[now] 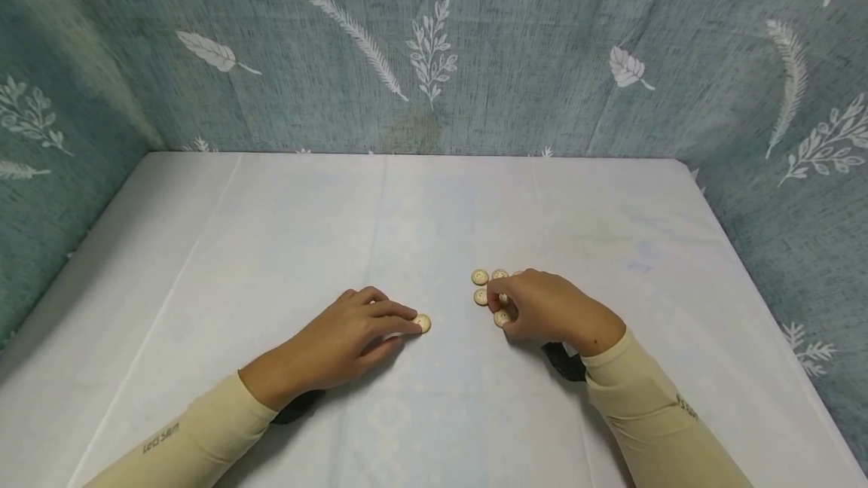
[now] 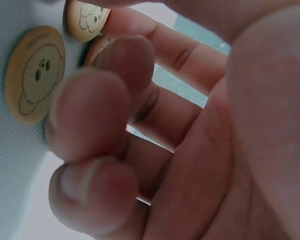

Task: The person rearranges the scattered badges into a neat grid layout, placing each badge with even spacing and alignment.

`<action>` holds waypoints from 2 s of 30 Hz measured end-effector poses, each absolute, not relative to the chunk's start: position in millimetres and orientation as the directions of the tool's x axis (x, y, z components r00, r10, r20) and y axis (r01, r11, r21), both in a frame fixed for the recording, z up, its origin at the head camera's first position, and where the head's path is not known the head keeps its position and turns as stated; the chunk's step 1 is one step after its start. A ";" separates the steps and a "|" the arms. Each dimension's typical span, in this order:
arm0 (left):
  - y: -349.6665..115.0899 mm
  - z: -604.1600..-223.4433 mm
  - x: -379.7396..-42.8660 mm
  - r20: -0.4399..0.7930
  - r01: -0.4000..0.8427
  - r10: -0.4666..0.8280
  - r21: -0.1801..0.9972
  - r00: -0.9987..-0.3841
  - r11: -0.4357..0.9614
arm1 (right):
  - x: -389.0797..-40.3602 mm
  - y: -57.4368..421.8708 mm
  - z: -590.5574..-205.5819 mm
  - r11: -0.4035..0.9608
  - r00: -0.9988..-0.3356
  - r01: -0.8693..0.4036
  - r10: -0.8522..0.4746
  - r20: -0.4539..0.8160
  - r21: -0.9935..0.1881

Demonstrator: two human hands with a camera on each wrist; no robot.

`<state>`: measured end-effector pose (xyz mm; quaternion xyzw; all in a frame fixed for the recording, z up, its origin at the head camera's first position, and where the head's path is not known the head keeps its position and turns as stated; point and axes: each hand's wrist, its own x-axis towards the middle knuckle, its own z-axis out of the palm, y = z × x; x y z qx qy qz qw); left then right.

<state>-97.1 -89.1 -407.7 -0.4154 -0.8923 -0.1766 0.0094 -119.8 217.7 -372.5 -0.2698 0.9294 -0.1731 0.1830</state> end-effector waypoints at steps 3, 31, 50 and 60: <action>-88.8 -407.5 -96.9 0.161 0.742 0.736 0.307 -0.658 0.596 | -120.1 217.7 -372.0 0.795 -0.788 -0.432 -0.562 -0.251 -0.426; -70.8 -396.7 -96.2 0.144 0.797 0.785 0.152 -0.602 0.584 | -119.4 218.5 -372.8 0.776 -0.781 -0.446 -0.581 -0.231 -0.446; -42.8 -394.6 -101.1 0.101 0.815 0.809 0.103 -0.579 0.570 | -121.1 217.3 -374.3 0.768 -0.773 -0.451 -0.591 -0.231 -0.455; -26.3 -392.0 -101.7 0.066 0.826 0.823 0.063 -0.564 0.561 | -120.5 218.2 -371.7 0.764 -0.769 -0.456 -0.596 -0.229 -0.457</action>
